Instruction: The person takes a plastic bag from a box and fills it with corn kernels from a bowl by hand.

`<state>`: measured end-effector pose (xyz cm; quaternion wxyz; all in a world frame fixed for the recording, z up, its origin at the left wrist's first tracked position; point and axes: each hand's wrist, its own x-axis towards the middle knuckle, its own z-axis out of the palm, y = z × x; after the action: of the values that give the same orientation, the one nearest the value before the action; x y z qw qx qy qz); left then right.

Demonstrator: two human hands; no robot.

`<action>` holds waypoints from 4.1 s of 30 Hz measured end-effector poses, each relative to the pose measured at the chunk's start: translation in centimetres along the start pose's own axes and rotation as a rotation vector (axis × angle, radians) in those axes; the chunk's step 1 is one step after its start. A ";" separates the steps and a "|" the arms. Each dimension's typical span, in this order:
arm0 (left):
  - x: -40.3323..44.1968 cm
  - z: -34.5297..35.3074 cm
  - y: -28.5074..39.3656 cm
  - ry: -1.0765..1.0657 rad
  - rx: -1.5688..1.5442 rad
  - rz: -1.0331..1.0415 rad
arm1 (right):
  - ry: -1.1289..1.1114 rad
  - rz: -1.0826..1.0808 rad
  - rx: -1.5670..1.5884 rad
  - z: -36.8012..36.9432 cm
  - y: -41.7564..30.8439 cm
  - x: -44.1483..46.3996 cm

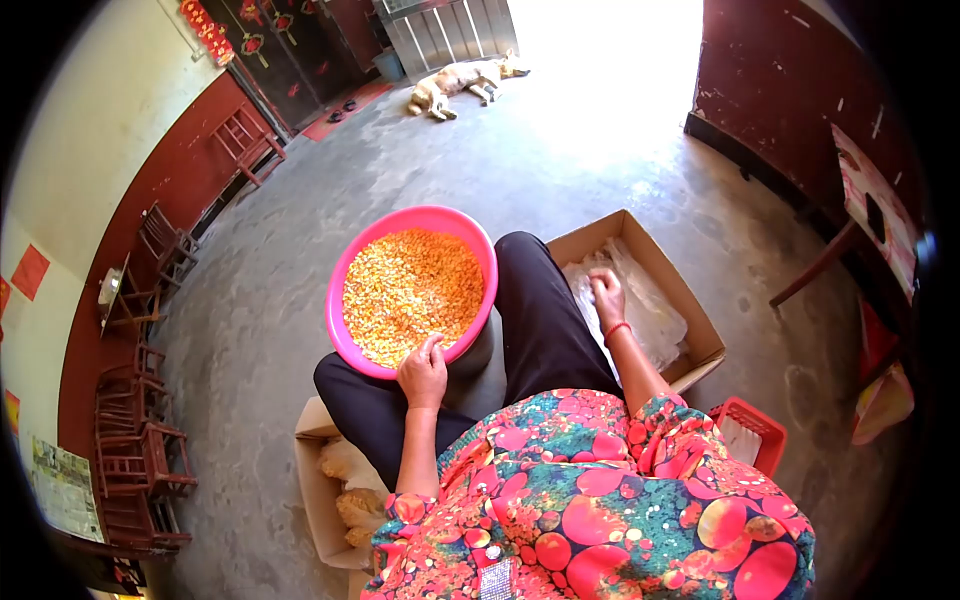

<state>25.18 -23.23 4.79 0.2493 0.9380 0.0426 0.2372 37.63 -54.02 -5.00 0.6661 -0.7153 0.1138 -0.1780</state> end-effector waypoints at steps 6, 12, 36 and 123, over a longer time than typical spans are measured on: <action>0.0 0.4 -0.5 0.000 0.000 0.000 | -0.338 0.632 -0.960 -8.9 13.2 -9.1; -0.1 0.1 0.0 -0.022 0.034 -0.008 | -0.757 0.731 -0.972 -11.6 16.1 -9.4; -0.2 -0.1 0.2 -0.068 0.077 -0.012 | -0.412 0.483 -0.990 -7.3 17.1 -9.1; 0.7 0.1 -1.0 -0.116 -0.629 -0.305 | -0.889 -0.152 0.624 4.5 -18.9 0.4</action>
<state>25.91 -22.28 4.52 0.5605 0.8101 0.0926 0.1452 38.46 -48.46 13.55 0.8159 -0.4962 -0.2887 0.0686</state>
